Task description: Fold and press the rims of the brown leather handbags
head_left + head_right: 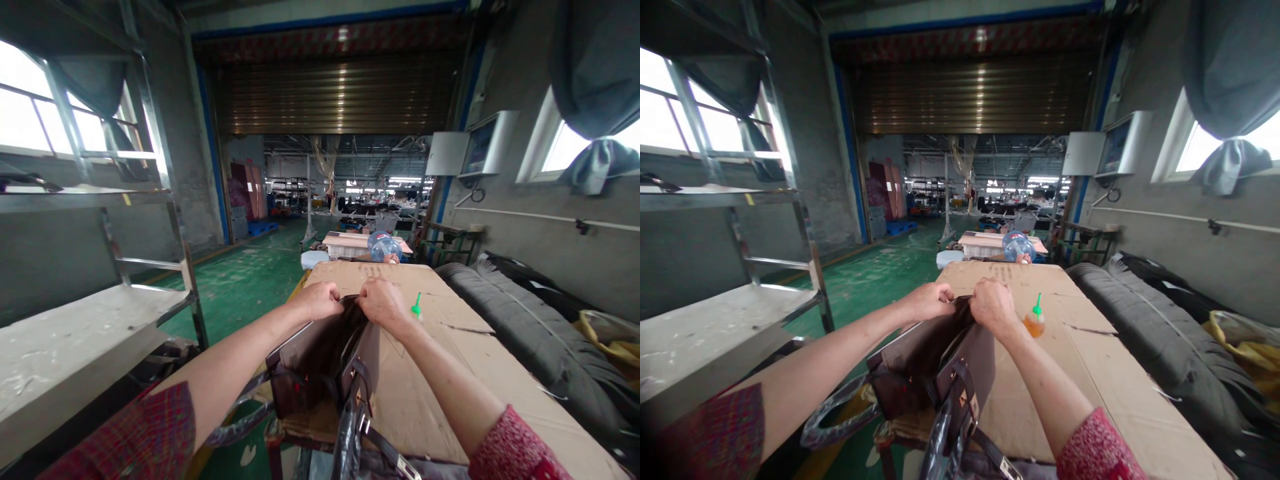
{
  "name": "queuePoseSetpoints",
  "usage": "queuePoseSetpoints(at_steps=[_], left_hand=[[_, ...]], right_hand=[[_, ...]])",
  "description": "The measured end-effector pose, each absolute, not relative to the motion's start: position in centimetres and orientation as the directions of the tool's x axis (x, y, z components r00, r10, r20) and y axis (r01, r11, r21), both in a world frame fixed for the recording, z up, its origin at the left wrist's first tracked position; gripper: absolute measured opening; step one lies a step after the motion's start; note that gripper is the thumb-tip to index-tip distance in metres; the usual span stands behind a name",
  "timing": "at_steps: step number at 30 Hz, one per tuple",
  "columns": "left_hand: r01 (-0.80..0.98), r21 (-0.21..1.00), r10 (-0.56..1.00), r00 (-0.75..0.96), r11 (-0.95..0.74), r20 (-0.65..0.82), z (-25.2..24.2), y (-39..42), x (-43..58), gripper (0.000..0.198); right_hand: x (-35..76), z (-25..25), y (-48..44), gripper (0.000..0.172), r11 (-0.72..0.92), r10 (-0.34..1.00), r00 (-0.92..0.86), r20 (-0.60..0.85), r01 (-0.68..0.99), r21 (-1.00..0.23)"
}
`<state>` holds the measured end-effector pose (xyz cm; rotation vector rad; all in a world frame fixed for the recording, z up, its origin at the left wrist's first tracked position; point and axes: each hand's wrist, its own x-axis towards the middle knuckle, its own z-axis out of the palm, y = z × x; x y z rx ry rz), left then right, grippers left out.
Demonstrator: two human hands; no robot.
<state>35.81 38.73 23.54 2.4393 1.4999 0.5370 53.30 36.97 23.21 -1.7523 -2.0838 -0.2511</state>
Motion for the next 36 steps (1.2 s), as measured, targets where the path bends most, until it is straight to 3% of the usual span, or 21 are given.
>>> queuePoseSetpoints(at_steps=[5, 10, 17, 21, 26, 30, 36], left_hand=[[0.792, 0.249, 0.827, 0.5, -0.557, 0.259, 22.8, 40.0, 36.9, 0.026], [0.847, 0.109, 0.829, 0.471, -0.521, 0.301, 22.6, 39.9, 37.4, 0.022], [0.798, 0.224, 0.819, 0.491, -0.56, 0.297, 22.8, 40.2, 38.1, 0.026], [0.81, 0.165, 0.807, 0.495, -0.563, 0.323, 22.8, 39.9, 38.0, 0.025], [0.868, 0.077, 0.832, 0.44, -0.49, 0.337, 22.9, 38.5, 38.1, 0.028], [0.891, 0.033, 0.852, 0.422, -0.453, 0.309, 23.9, 37.1, 38.0, 0.034], [0.937, 0.123, 0.914, 0.281, -0.327, 0.294, 24.2, 36.0, 37.6, 0.036]], right_hand=[[53.5, 23.2, 36.8, 0.013, 0.203, 0.896, -0.13, 0.424, 0.97, -0.132], [53.7, 23.5, 36.4, 0.009, 0.233, 0.901, -0.166, 0.4, 0.964, -0.126], [54.0, 23.4, 36.6, 0.01, 0.211, 0.907, -0.143, 0.396, 0.968, -0.133], [54.3, 22.6, 36.7, 0.002, 0.314, 0.855, -0.146, 0.497, 0.91, -0.272], [55.0, 21.2, 35.1, 0.006, 0.509, 0.706, -0.048, 0.707, 0.727, -0.46], [55.7, 20.2, 31.4, 0.009, 0.558, 0.723, -0.005, 0.691, 0.593, -0.58], [55.4, 18.2, 24.3, 0.033, 0.553, 0.776, -0.01, 0.631, 0.493, -0.672]])
